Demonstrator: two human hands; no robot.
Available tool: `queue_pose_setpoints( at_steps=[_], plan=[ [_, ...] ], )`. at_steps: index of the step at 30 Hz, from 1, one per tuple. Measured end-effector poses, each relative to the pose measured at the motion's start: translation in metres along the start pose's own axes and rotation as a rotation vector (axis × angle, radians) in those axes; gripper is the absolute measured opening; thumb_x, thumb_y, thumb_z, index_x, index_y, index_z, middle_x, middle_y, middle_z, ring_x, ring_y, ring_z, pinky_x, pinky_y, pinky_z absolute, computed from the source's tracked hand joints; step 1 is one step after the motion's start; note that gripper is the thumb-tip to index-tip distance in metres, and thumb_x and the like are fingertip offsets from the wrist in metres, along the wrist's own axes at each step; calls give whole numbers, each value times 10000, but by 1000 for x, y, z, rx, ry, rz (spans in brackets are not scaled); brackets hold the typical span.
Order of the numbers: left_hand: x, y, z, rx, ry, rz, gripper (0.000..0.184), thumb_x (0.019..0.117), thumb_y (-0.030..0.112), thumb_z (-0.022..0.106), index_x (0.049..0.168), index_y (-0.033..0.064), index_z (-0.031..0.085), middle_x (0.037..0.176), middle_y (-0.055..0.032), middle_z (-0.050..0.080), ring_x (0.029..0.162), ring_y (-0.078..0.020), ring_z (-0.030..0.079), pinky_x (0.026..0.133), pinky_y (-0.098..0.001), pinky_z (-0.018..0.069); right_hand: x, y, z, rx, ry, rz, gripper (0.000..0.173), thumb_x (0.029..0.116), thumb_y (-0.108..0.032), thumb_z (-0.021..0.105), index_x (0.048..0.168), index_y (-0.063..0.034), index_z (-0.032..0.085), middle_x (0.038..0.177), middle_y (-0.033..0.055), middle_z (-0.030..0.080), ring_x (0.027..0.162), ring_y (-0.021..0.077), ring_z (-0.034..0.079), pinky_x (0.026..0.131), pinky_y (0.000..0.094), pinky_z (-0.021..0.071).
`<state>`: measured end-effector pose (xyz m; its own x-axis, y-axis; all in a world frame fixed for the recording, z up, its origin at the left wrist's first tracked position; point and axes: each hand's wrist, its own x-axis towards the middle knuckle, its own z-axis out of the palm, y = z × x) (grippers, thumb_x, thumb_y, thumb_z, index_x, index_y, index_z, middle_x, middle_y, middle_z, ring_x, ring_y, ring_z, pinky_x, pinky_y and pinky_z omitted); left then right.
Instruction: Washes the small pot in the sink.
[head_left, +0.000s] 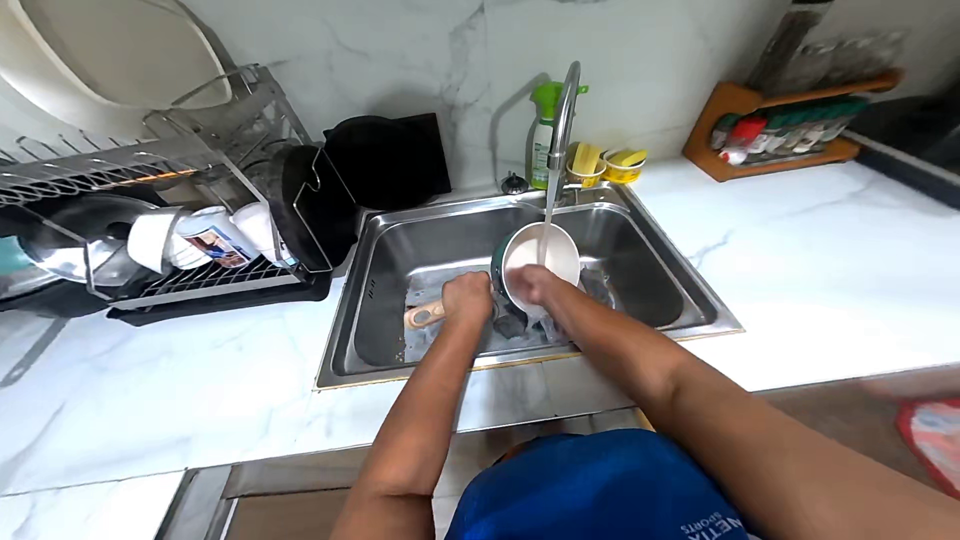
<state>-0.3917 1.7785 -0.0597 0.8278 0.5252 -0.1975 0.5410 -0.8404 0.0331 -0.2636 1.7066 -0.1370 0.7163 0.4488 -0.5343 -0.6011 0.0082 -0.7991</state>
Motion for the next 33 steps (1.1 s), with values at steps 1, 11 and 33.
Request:
queue_pose_setpoints(
  at_steps=[1,11,33],
  plan=[
    [1,1,5,-29,-25,-19,290,987,291,629,1141,59,710,1165,-185,712,1110,-383,678,878,-599,536,-2,-5,12,180,-23,-54,194,1062,-142,509,1195,-15,573,971,84,613,790,151,595,695,309,533],
    [12,-35,-14,-107,-2,-29,311,947,325,683,1093,53,719,1135,-210,709,1087,-403,681,845,-629,534,6,-9,-98,-1863,-413,-938,362,952,-17,645,1307,-67,692,1261,187,700,1253,389,617,1168,598,360],
    [10,4,-7,-124,10,40,298,948,317,692,1092,58,722,1110,-192,718,1083,-383,686,866,-600,538,10,-32,-59,-1291,248,-333,333,1026,-147,561,1217,115,636,1297,326,623,1258,471,590,1043,637,462]
  ],
)
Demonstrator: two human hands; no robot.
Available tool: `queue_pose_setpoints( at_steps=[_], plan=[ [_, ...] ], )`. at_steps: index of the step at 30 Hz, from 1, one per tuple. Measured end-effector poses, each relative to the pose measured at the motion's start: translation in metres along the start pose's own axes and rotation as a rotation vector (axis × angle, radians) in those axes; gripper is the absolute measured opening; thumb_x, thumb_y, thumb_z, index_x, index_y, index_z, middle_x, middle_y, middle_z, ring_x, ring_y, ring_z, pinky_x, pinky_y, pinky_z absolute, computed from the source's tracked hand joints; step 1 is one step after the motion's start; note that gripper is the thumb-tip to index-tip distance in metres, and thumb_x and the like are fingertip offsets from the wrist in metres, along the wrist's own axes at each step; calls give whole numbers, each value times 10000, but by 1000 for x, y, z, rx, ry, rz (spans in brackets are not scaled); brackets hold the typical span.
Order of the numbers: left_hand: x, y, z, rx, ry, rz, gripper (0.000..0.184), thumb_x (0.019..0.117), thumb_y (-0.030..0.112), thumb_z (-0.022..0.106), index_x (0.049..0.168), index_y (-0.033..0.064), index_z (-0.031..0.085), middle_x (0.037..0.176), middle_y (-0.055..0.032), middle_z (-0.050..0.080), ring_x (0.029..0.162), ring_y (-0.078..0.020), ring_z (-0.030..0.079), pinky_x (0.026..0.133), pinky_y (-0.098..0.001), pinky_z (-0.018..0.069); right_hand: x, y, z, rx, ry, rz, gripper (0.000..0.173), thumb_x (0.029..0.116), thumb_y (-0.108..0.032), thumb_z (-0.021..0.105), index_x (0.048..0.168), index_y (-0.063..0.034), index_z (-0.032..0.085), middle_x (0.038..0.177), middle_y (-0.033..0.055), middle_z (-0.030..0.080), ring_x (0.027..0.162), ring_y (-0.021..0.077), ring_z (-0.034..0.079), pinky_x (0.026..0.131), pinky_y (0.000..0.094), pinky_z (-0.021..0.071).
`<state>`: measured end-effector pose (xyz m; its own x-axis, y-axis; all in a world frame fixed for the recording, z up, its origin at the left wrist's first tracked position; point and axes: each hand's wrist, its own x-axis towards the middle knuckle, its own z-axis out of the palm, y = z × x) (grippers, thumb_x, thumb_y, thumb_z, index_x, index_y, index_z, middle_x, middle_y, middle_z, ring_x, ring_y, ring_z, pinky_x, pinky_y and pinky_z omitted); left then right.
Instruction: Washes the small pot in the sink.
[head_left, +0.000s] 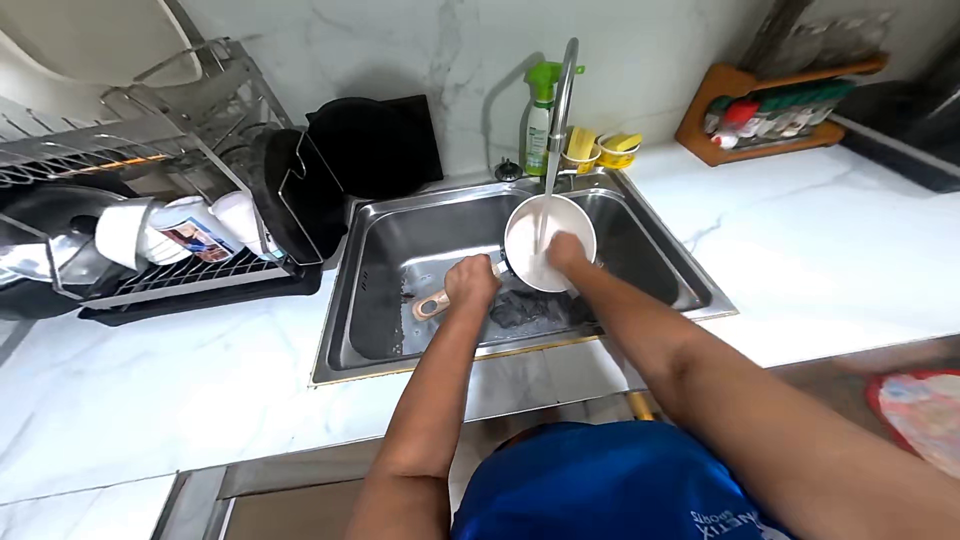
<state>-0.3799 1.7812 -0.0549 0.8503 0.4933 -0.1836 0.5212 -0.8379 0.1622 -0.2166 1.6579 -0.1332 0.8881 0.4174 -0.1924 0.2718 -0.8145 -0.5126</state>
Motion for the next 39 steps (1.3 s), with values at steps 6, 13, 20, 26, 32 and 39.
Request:
queue_pose_setpoints(
  at_steps=[6,13,20,26,32,39],
  plan=[
    [3,-9,3,47,-22,-29,306,930,320,715,1028,30,723,1091,-211,715,1057,-399,687,841,-619,533,-37,-34,41,776,-326,-9,363,1084,-281,523,1330,-23,592,1165,141,646,1002,203,628,895,384,528],
    [14,-57,-47,-1,-195,12,348,927,307,758,1051,-14,706,1062,-249,692,1021,-423,666,861,-669,503,-23,55,-6,-445,-257,-910,199,987,-140,669,1138,-60,771,1175,177,734,1269,384,614,1234,643,225],
    [62,-86,73,-654,-272,234,321,904,210,769,1118,-16,689,944,-120,685,793,-164,629,774,-377,547,-32,-10,-135,-457,-334,-938,213,846,-191,843,969,-33,770,898,174,714,898,378,691,845,633,531],
    [76,17,74,-1000,-408,264,414,867,-35,672,1274,-23,596,1126,-133,659,978,-173,632,870,-372,542,-68,-100,-189,-423,-273,-713,242,981,-253,703,927,-19,737,843,155,677,851,321,652,801,585,498],
    [93,65,88,-1563,-604,188,225,1076,114,391,1142,45,594,917,-39,643,786,-125,623,739,-297,546,-34,-85,-206,-489,-98,-744,435,989,-369,605,695,-51,639,688,120,603,692,309,615,644,597,462],
    [86,52,88,-1234,-813,83,409,1126,336,314,1021,48,585,764,-48,653,637,-147,656,617,-297,579,-22,-57,-193,-415,-127,-733,558,997,-521,603,711,-48,670,661,98,601,664,274,613,652,563,487]
  ],
)
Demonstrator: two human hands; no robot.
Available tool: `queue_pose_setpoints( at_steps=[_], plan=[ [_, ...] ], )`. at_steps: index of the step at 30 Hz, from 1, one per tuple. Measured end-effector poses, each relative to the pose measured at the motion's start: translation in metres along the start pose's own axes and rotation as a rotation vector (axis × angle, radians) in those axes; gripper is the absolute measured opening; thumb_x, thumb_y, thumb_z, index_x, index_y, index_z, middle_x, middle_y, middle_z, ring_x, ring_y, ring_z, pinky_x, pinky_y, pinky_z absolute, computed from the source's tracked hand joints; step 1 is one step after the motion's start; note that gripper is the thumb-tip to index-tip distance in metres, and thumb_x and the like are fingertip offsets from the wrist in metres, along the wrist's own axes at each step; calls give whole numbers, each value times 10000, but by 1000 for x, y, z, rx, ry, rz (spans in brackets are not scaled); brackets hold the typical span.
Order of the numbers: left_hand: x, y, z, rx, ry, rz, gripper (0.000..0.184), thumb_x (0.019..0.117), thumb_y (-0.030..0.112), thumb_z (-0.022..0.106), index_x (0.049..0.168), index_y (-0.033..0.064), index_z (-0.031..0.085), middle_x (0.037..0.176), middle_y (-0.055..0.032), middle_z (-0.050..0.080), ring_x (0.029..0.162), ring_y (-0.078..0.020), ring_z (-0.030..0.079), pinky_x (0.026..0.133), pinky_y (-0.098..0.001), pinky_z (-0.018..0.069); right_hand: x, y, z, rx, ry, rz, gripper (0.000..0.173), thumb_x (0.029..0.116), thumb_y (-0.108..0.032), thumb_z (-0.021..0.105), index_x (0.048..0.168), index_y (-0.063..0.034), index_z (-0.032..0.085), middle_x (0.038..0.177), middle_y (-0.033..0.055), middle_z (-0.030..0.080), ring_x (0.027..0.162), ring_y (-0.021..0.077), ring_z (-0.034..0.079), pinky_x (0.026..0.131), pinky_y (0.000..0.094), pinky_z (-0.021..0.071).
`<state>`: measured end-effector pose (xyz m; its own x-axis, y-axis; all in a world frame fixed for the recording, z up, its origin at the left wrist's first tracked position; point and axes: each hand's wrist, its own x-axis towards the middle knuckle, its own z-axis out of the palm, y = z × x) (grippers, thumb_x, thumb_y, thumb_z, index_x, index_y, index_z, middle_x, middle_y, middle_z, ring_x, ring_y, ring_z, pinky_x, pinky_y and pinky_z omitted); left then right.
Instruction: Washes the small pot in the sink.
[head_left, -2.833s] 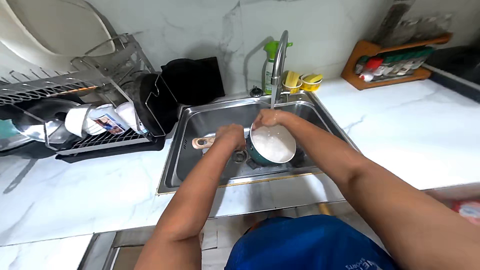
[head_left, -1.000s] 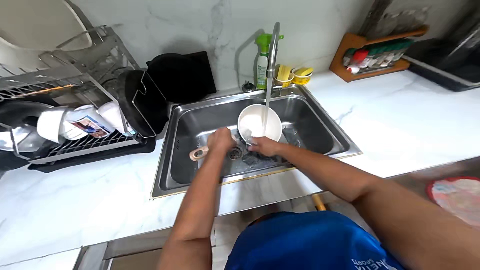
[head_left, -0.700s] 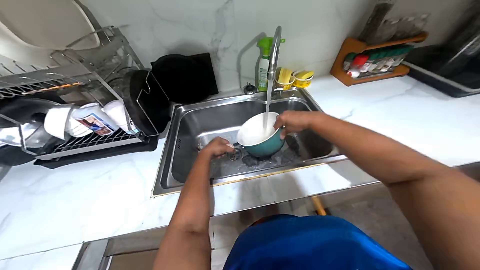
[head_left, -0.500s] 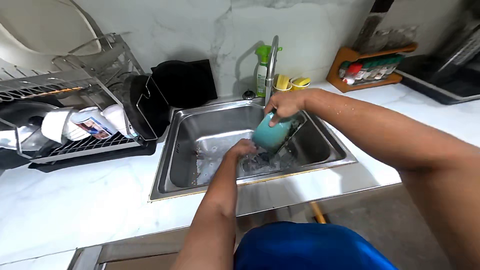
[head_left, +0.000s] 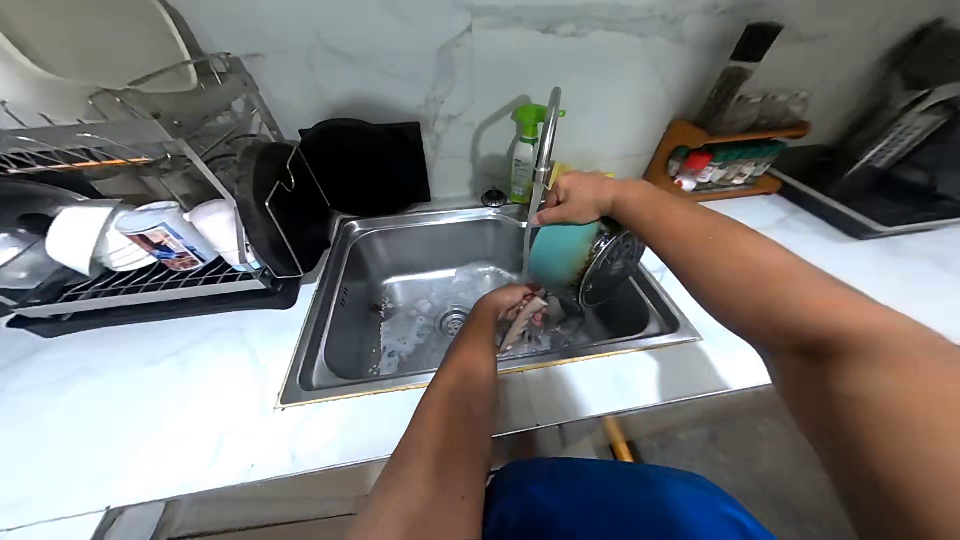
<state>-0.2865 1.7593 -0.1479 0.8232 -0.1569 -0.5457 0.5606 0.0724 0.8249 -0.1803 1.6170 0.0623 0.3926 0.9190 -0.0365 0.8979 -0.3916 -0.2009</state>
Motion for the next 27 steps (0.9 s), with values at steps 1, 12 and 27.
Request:
queue_pose_setpoints(
  at_steps=[1,12,27],
  plan=[
    [-8,0,-9,58,0,-21,454,1124,385,287,976,69,577,728,-30,624,603,-138,627,599,-295,567,0,4,4,16,37,-48,597,984,-575,589,700,-57,671,640,81,596,640,254,609,636,544,492],
    [-123,7,-56,1138,880,32,482,887,480,756,1102,50,723,1091,-226,718,1067,-435,678,872,-680,513,-9,51,110,-165,-82,-196,306,983,-302,691,852,-30,742,831,152,708,920,366,694,910,612,520],
    [-139,5,-46,1374,854,-21,286,980,334,654,1135,101,716,1061,-168,736,1046,-369,699,892,-584,524,114,-34,176,216,-171,186,289,989,-199,649,1115,55,705,1151,283,683,1136,451,640,993,664,467]
  ],
)
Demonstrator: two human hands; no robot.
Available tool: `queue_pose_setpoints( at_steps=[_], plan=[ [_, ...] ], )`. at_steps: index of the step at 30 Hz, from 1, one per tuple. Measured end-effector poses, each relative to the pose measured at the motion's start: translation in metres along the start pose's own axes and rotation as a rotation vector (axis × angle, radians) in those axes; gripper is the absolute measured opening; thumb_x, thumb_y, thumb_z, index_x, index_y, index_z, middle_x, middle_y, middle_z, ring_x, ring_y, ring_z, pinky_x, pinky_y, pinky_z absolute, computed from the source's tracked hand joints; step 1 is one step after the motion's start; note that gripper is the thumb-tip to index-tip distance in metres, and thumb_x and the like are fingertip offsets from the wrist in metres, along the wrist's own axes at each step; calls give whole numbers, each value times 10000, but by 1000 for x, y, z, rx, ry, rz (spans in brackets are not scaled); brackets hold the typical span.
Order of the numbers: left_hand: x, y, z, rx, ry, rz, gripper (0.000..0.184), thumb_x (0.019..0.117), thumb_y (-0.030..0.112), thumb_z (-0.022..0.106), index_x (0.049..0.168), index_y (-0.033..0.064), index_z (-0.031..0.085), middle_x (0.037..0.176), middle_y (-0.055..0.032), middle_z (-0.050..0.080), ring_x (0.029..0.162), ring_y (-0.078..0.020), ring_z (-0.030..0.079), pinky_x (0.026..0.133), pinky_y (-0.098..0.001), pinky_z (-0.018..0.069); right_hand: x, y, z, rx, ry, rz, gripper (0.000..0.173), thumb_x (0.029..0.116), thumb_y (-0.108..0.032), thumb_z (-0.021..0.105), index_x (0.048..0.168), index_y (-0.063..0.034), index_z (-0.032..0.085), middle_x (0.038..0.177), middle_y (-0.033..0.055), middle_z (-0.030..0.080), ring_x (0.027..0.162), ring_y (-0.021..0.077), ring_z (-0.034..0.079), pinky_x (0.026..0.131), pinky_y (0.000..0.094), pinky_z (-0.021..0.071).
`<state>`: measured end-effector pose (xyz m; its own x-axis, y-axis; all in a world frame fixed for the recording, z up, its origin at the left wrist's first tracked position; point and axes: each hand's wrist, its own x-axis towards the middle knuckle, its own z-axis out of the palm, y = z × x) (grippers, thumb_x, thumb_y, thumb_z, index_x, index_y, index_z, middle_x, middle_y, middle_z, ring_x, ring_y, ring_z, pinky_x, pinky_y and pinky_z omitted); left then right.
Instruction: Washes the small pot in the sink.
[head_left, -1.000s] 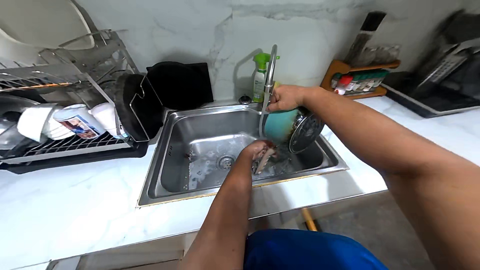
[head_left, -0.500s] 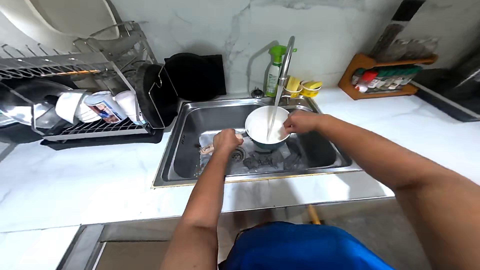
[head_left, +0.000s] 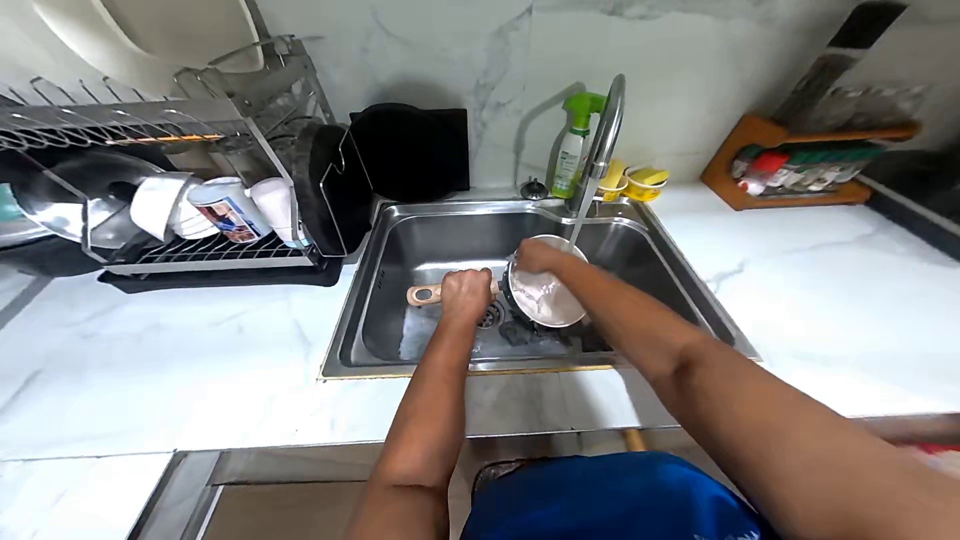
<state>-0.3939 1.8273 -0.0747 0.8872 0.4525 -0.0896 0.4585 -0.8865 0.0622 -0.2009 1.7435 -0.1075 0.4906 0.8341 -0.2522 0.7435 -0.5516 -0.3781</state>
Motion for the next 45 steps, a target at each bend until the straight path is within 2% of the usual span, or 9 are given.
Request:
queue_pose_setpoints(
  at_steps=[6,11,15,18,23,27,31,36,45],
  plan=[
    [-4,-2,-6,-47,61,-57,295,955,334,694,1099,78,718,1021,-183,733,1016,-389,701,850,-596,529,-46,33,38,122,89,388,473,1063,-231,528,1408,92,513,1371,326,574,1297,454,560,1099,599,427],
    [0,-2,-2,-18,-22,-33,315,949,370,689,1093,92,727,1053,-170,734,1029,-375,699,852,-591,532,-18,-11,39,376,-75,101,231,1028,-101,571,1191,40,654,1060,199,676,935,270,659,894,475,540],
    [-4,-5,-2,-47,2,-37,317,939,376,700,1078,94,734,1037,-169,737,1016,-377,703,841,-601,533,-19,51,33,147,307,161,322,1054,-174,546,1263,43,660,1276,278,658,1236,420,618,1088,592,452],
    [-3,3,-3,-60,12,-57,323,944,363,702,1140,108,729,1065,-170,738,1042,-381,699,865,-601,529,-55,27,48,20,-60,386,461,1046,-196,525,1389,111,523,1433,327,531,1372,463,495,1133,623,377],
    [4,6,9,-62,-18,-84,318,957,355,678,1140,100,728,1094,-175,733,1047,-387,696,859,-603,533,-65,-38,59,909,127,254,391,1120,-280,427,1272,21,624,1173,175,647,1034,229,621,928,411,509],
    [1,-3,2,-83,-25,-145,348,926,398,715,1097,95,736,1094,-174,733,1053,-389,695,847,-620,534,-105,-17,62,172,44,-69,448,1094,-192,452,1508,-23,475,1294,287,645,1241,422,619,1103,582,441],
    [2,-18,0,-205,-98,-140,450,886,481,752,1100,85,742,1144,-186,719,1108,-387,675,903,-639,516,-130,52,15,-212,-42,-218,357,1048,-295,603,1202,9,707,1130,232,721,1192,408,640,1241,639,177],
    [27,-39,36,-554,-237,20,500,892,459,772,1063,-9,720,1061,-231,697,1007,-384,663,904,-640,498,-121,44,-66,-111,59,-363,214,915,-232,779,977,-28,767,878,157,729,891,339,704,919,627,514],
    [29,-17,39,-343,-337,22,508,947,430,703,1225,6,687,1257,-251,660,1209,-414,619,1005,-659,465,-83,9,-102,57,-89,0,433,1081,-345,532,1149,56,680,1137,265,670,1111,390,633,1008,622,444]
  ],
)
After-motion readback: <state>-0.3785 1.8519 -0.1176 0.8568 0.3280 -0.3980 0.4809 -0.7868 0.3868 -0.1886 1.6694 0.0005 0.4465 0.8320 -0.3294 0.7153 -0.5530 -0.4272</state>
